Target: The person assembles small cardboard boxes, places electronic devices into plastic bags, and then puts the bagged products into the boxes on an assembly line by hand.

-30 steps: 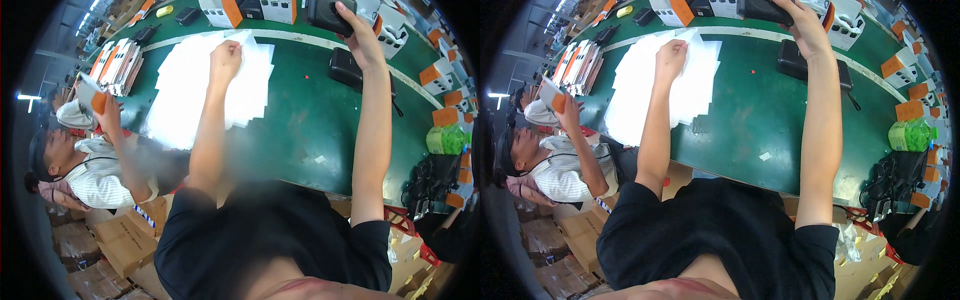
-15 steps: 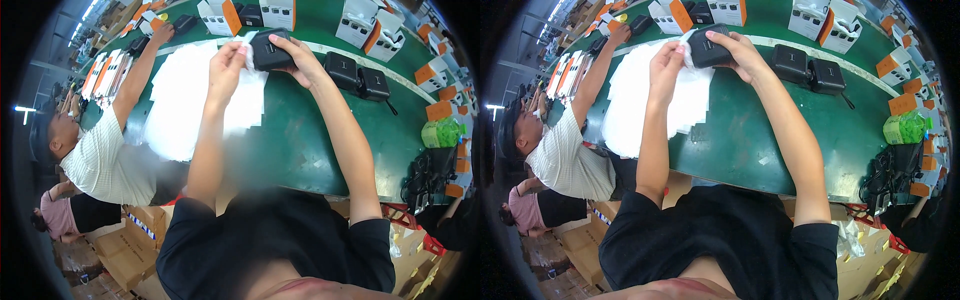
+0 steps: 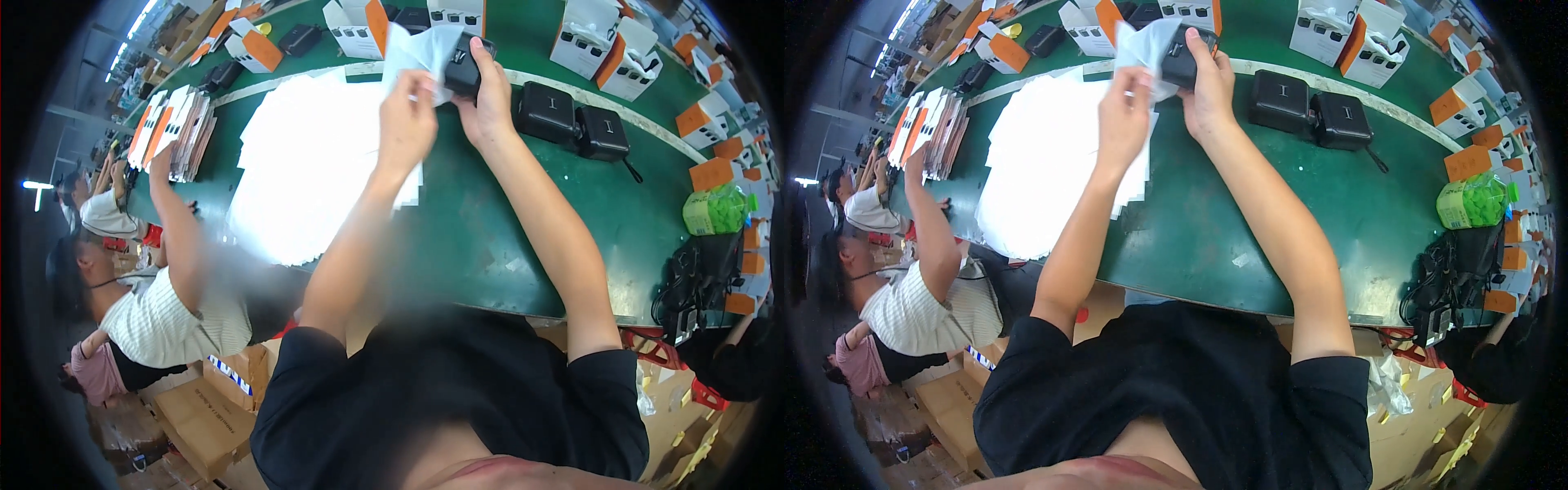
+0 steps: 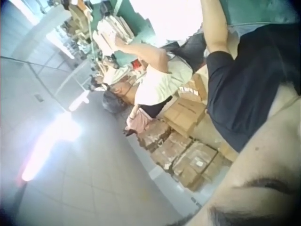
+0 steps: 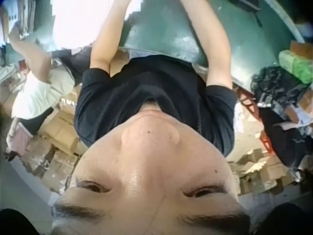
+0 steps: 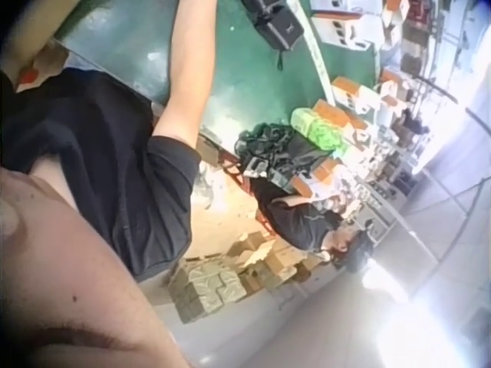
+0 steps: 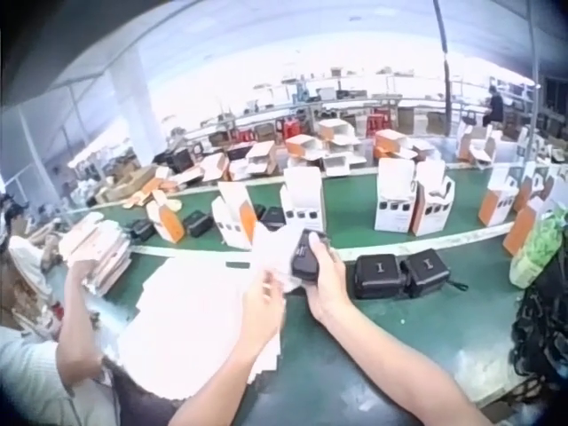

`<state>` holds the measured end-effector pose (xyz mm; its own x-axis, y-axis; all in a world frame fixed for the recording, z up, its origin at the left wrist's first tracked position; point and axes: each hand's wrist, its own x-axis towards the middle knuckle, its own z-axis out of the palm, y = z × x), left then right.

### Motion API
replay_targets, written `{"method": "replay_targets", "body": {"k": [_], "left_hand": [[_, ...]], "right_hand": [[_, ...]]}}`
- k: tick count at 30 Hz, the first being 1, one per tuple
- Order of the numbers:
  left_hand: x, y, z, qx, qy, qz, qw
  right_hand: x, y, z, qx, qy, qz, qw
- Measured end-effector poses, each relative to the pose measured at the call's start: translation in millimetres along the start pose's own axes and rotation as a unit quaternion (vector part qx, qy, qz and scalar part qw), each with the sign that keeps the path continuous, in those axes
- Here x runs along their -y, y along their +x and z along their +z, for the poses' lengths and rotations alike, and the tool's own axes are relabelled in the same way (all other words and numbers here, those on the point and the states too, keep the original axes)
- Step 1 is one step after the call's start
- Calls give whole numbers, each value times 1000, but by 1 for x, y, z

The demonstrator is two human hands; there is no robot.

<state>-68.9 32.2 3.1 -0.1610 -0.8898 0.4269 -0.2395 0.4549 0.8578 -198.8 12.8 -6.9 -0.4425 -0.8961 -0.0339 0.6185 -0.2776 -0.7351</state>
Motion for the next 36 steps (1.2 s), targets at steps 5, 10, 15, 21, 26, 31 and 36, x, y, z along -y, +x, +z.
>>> {"method": "replay_targets", "body": {"k": [5,10,15,21,26,31,36], "left_hand": [[-3,-11,17,20,-23,31,999],[7,8,-8,-44,-134,-94,986],[-2,3,3,-46,38,57,997],[-10,58,-23,-52,-304,-119,944],[0,64,-30,17,-450,-130,883],[21,52,-22,53,-315,-138,937],[19,48,-18,-76,-18,-56,995]], "right_hand": [[3,-1,2,29,-45,33,998],[8,8,7,70,-133,-62,987],[2,2,13,70,-353,-247,900],[36,9,11,134,-297,-167,931],[47,7,4,110,-202,228,946],[34,6,-1,170,-252,197,932],[7,20,-8,270,-383,-133,873]]}}
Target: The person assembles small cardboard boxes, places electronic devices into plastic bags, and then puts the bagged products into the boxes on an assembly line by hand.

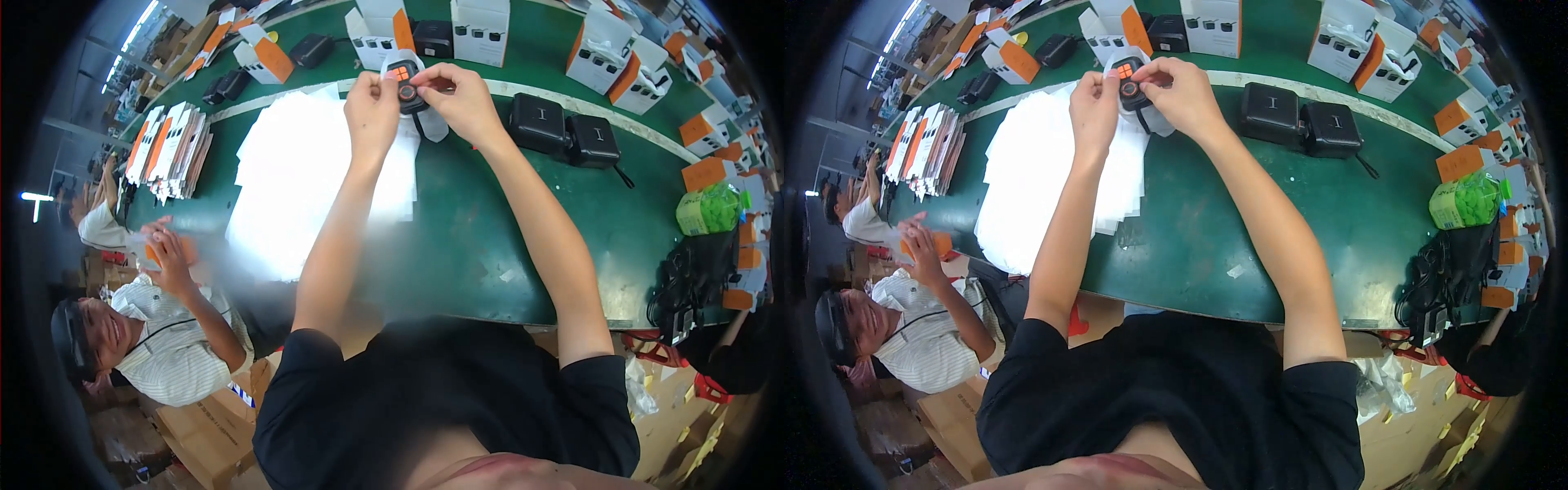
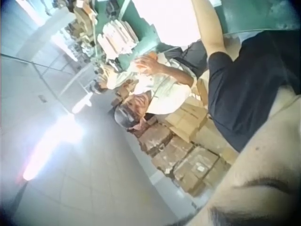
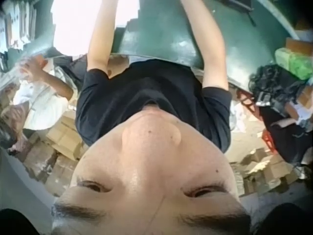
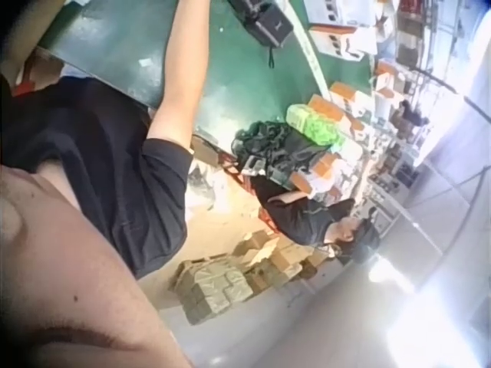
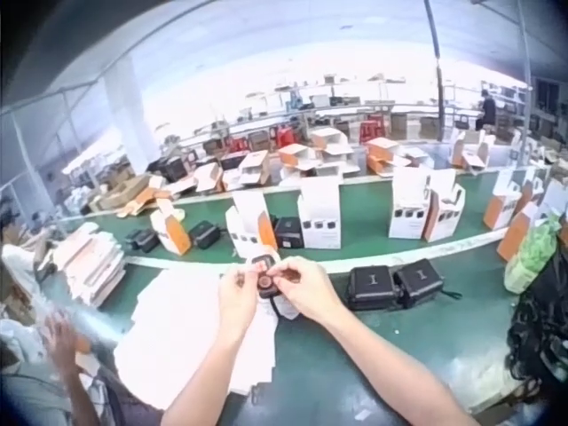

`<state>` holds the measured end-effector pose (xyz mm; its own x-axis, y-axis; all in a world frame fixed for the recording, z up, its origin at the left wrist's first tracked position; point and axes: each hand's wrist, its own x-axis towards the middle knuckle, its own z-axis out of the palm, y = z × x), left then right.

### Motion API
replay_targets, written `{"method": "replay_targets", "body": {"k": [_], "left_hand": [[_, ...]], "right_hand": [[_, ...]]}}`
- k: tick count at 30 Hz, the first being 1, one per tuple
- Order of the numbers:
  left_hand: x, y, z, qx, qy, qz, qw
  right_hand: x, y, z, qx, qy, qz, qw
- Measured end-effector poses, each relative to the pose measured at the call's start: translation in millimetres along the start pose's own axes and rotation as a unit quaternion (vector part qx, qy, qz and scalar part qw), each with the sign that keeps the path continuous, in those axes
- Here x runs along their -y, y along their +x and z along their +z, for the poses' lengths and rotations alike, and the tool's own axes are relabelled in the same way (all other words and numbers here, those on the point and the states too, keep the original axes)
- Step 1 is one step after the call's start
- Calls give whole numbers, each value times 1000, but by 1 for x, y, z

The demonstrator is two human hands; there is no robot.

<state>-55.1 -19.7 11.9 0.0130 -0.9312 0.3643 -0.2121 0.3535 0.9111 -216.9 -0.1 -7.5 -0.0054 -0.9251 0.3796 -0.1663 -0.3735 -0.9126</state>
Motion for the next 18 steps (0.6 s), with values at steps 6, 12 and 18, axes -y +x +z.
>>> {"method": "replay_targets", "body": {"k": [6,12,18], "left_hand": [[5,15,-17,23,-9,-83,996],[7,4,-26,70,20,-192,979],[17,3,-33,64,-17,-166,984]], "right_hand": [[0,14,4,-157,188,250,937],[-12,24,19,1,38,262,964],[-23,27,27,-7,74,268,961]]}}
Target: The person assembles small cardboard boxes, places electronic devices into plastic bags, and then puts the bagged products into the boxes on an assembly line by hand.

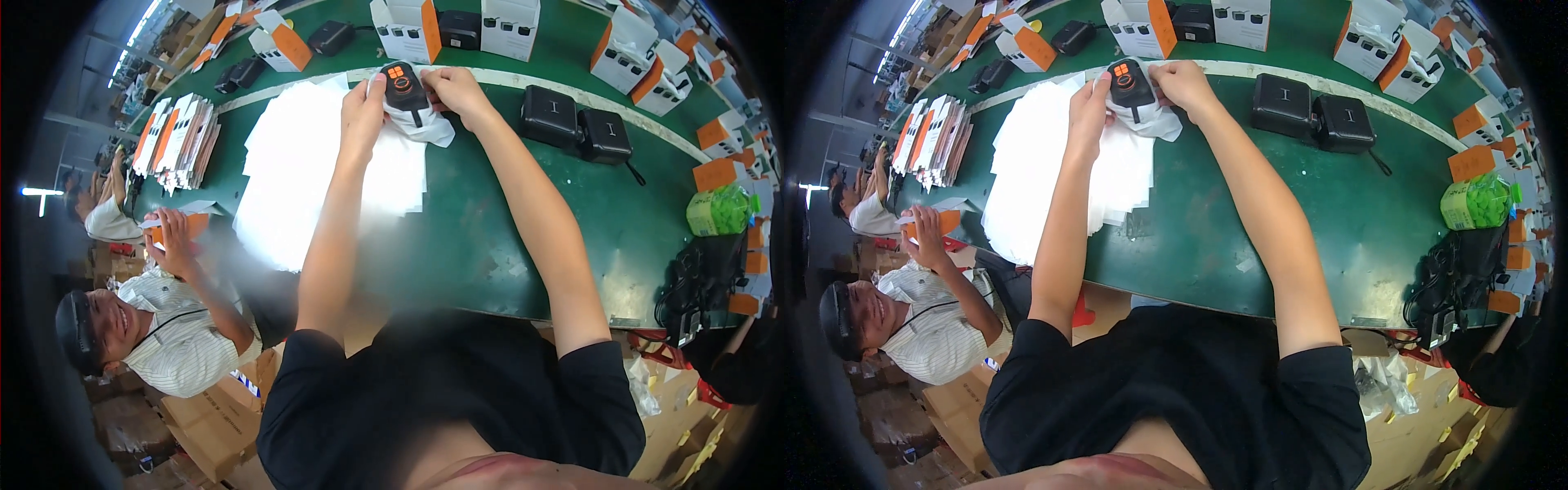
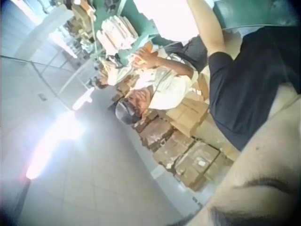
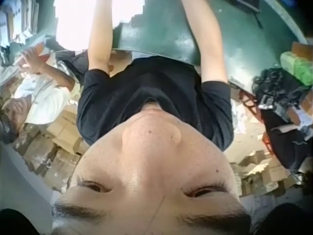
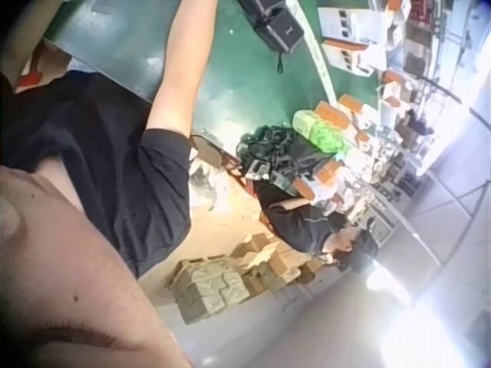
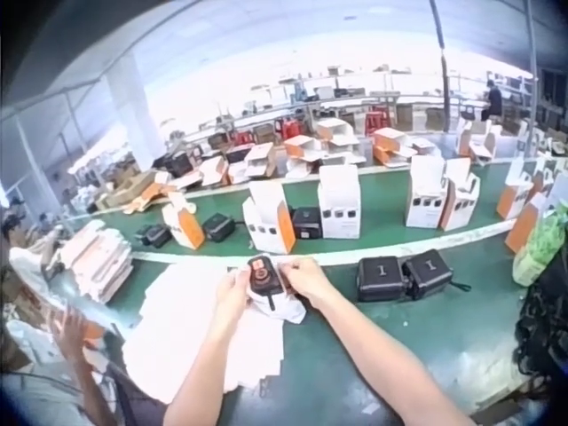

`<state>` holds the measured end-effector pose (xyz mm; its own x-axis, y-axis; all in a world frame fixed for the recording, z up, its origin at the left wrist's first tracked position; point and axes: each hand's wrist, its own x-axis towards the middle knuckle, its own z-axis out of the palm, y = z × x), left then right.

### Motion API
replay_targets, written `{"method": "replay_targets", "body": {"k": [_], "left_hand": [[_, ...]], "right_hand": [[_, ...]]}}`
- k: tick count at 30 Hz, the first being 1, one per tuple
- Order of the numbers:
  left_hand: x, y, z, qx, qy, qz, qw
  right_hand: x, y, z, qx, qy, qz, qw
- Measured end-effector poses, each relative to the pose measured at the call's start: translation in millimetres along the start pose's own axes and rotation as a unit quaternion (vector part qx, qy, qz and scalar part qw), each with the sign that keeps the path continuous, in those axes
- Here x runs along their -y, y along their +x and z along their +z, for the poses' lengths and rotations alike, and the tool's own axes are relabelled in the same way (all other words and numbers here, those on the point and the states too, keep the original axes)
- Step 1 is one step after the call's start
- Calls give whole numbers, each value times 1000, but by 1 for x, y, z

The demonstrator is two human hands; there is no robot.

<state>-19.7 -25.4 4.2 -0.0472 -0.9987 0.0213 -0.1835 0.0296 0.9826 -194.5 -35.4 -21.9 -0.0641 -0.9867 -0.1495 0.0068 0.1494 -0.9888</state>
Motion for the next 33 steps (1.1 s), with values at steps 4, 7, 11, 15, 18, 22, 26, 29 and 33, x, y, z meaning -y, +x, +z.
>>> {"method": "replay_targets", "body": {"k": [4,7,11,15,18,22,26,29,33], "left_hand": [[-1,-5,-6,-17,2,-25,1000],[4,2,6,-4,-19,2,1000],[-52,-17,11,37,-127,60,989],[-104,-9,53,168,-219,119,954],[-145,-28,117,220,-146,168,950],[-158,-17,139,147,-93,256,951],[-131,55,177,-11,-51,315,948],[-44,125,215,-162,79,349,920],[-52,117,239,-60,74,279,956]], "right_hand": [[3,-1,14,10,-88,-12,996],[-13,13,-1,-48,-159,-118,979],[59,-21,-41,-90,-134,-259,952],[86,-106,-80,53,-140,-186,971],[62,-115,-109,-47,-113,-240,963],[81,-127,-163,-143,-237,-322,905],[99,-77,-243,-163,-177,-320,916],[104,-22,-198,-194,-107,-408,886],[91,4,-222,-175,-392,-462,776]]}}
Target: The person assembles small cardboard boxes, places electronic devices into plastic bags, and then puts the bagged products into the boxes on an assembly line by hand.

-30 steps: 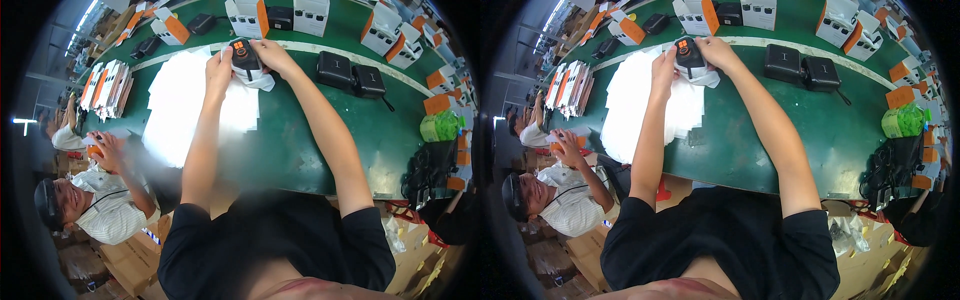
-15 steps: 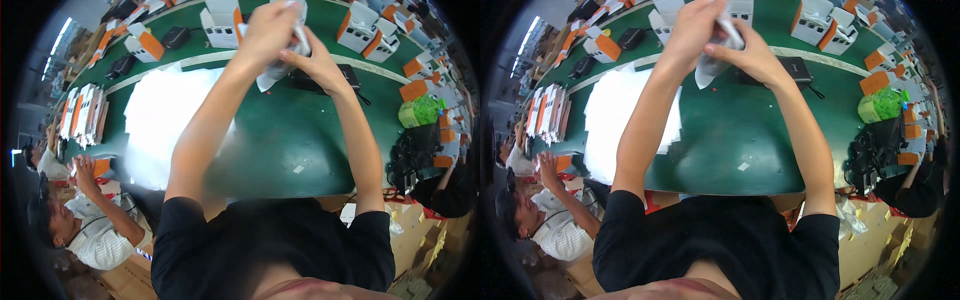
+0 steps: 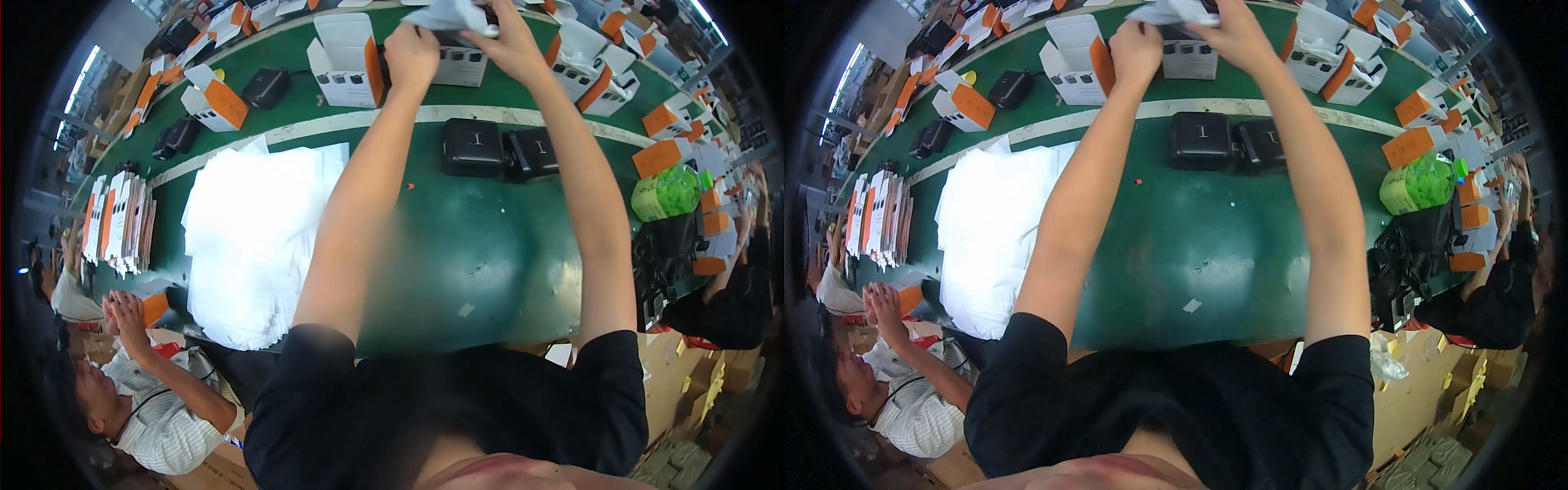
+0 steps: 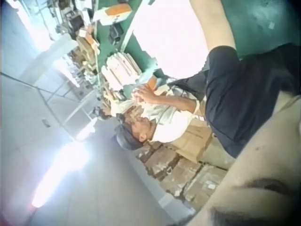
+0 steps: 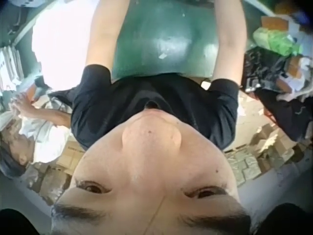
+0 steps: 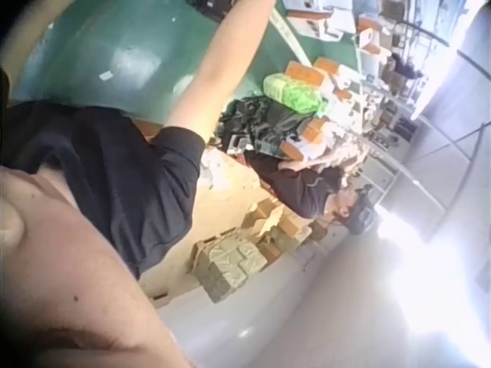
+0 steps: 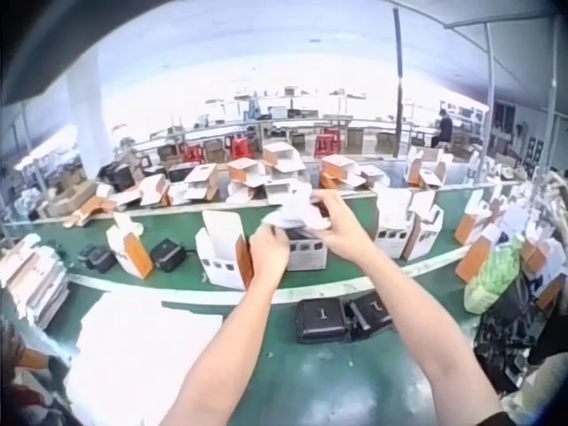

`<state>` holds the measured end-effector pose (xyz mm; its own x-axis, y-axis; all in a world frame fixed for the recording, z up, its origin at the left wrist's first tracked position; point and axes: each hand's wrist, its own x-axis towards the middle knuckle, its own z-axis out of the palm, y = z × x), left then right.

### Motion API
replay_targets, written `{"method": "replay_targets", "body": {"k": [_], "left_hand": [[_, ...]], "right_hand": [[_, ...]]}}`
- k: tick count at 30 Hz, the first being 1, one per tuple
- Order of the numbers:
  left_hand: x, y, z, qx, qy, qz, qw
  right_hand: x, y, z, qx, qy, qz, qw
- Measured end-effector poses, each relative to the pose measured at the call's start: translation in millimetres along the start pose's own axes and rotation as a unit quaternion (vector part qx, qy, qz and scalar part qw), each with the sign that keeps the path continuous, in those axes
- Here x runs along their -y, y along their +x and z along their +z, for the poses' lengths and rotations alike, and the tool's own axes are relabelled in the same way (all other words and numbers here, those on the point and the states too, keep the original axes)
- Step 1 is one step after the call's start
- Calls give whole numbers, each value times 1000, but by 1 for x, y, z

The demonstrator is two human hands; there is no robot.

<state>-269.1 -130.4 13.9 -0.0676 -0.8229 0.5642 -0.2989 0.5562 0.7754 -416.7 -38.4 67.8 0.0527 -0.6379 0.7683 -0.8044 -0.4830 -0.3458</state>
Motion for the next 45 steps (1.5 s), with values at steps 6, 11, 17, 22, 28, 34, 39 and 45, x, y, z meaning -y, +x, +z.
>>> {"method": "replay_targets", "body": {"k": [6,11,17,22,28,34,39,45], "left_hand": [[-18,-15,17,6,-21,25,999],[-18,-22,-12,22,-4,78,997],[36,-14,-136,-17,472,468,747],[4,2,-133,178,452,389,783],[72,39,-143,359,566,318,670],[47,23,-176,218,392,448,774],[14,-12,-217,106,325,239,909],[19,-107,-277,219,418,-73,879]], "right_hand": [[-39,-12,-13,158,-174,-43,971],[-27,-37,-10,206,-445,-62,869],[39,31,-3,136,-403,-80,902],[-32,43,86,127,-144,-28,981],[-62,48,114,454,-122,263,843],[-81,31,101,426,-93,211,875],[-83,19,98,216,-33,83,972],[61,37,14,69,0,230,971]]}}
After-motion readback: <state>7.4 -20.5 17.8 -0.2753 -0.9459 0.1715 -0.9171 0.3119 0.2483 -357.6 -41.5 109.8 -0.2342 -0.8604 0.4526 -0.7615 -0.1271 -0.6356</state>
